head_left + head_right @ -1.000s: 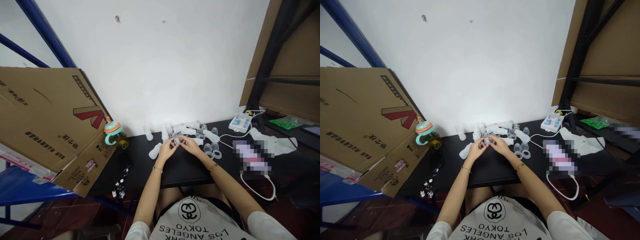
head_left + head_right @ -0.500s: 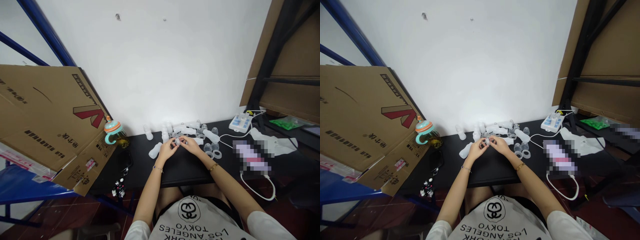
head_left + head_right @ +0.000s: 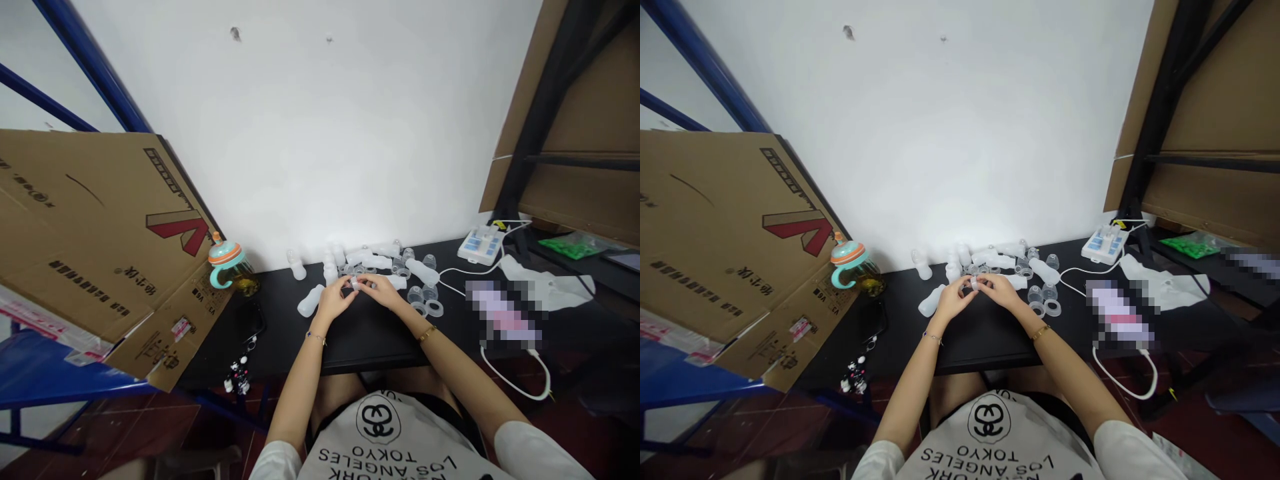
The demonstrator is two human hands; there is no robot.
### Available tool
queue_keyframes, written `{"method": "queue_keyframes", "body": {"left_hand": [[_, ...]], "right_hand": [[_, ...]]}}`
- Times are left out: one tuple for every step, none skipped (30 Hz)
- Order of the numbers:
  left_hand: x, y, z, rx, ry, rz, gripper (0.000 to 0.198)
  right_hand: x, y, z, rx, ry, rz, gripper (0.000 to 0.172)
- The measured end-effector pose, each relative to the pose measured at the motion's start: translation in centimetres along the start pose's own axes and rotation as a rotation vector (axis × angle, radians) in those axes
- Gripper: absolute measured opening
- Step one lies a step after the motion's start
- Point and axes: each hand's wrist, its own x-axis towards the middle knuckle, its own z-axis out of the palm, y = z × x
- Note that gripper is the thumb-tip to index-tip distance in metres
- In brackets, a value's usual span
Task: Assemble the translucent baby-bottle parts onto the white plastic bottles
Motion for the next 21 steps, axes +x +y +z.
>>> {"method": "queue_keyframes", "body": {"left_hand": [[0.01, -0.03, 0.01, -0.001, 0.0, -0.001, 0.047], [0.01, -0.04, 0.01, -0.002, 0.0, -0.001, 0.047], [0.01, -0.05, 0.02, -0.004, 0.001, -0.001, 0.047], [0.01, -0.04, 0.01, -0.006, 0.003, -0.001, 0.047], [0.01, -0.03, 0.0, -0.007, 0.006, 0.001, 0.047], [0.01, -0.01, -0.01, -0.007, 0.008, 0.002, 0.047], [0.01, 0.0, -0.03, -0.008, 0.008, 0.005, 0.047], [0.01, 0.01, -0.04, -0.009, 0.009, 0.009, 0.047], [0.01, 0.01, -0.05, -0.01, 0.01, 0.013, 0.047], [0.01, 0.0, -0.06, -0.01, 0.012, 0.017, 0.047], [0.01, -0.03, -0.06, -0.011, 0.014, 0.022, 0.048], [0.01, -0.06, -0.06, -0.01, 0.016, 0.027, 0.048], [0.0, -0.09, -0.05, -0.008, 0.019, 0.033, 0.048], [-0.02, -0.12, -0.05, -0.005, 0.021, 0.039, 0.048], [-0.03, -0.15, -0.04, -0.002, 0.022, 0.043, 0.048], [-0.05, -0.18, -0.03, 0.002, 0.023, 0.046, 0.048], [-0.07, -0.2, -0.03, 0.005, 0.024, 0.047, 0.047], [-0.08, -0.22, -0.02, 0.008, 0.023, 0.049, 0.047], [-0.09, -0.23, -0.02, 0.012, 0.023, 0.05, 0.047], [-0.09, -0.24, -0.02, 0.017, 0.023, 0.053, 0.047], [-0.09, -0.25, -0.02, 0.023, 0.023, 0.056, 0.047]], "right_hand": [[0.01, 0.05, 0.02, 0.005, 0.002, 0.003, 0.029], [0.02, 0.08, 0.04, 0.012, 0.001, 0.006, 0.03], [0.03, 0.1, 0.05, 0.02, 0.0, 0.01, 0.03], [0.05, 0.1, 0.05, 0.03, -0.001, 0.013, 0.031], [0.06, 0.09, 0.04, 0.041, -0.002, 0.017, 0.031], [0.07, 0.07, 0.03, 0.051, -0.004, 0.02, 0.032], [0.08, 0.05, 0.01, 0.061, -0.006, 0.025, 0.032], [0.08, 0.03, -0.01, 0.069, -0.008, 0.031, 0.033], [0.08, 0.02, -0.02, 0.077, -0.01, 0.037, 0.033], [0.07, 0.02, -0.03, 0.084, -0.012, 0.042, 0.034], [0.07, 0.04, -0.03, 0.09, -0.013, 0.045, 0.035], [0.07, 0.07, -0.01, 0.095, -0.01, 0.046, 0.035], [0.08, 0.13, 0.01, 0.098, -0.006, 0.045, 0.036], [0.09, 0.21, 0.04, 0.098, -0.002, 0.042, 0.035], [0.1, 0.3, 0.08, 0.095, 0.002, 0.039, 0.035], [0.11, 0.39, 0.11, 0.089, 0.004, 0.036, 0.034], [0.12, 0.48, 0.14, 0.081, 0.003, 0.035, 0.033], [0.12, 0.55, 0.16, 0.07, 0.002, 0.033, 0.033], [0.12, 0.59, 0.17, 0.061, 0.0, 0.031, 0.032], [0.11, 0.59, 0.17, 0.054, -0.001, 0.026, 0.032], [0.1, 0.56, 0.16, 0.048, -0.001, 0.02, 0.031]]}}
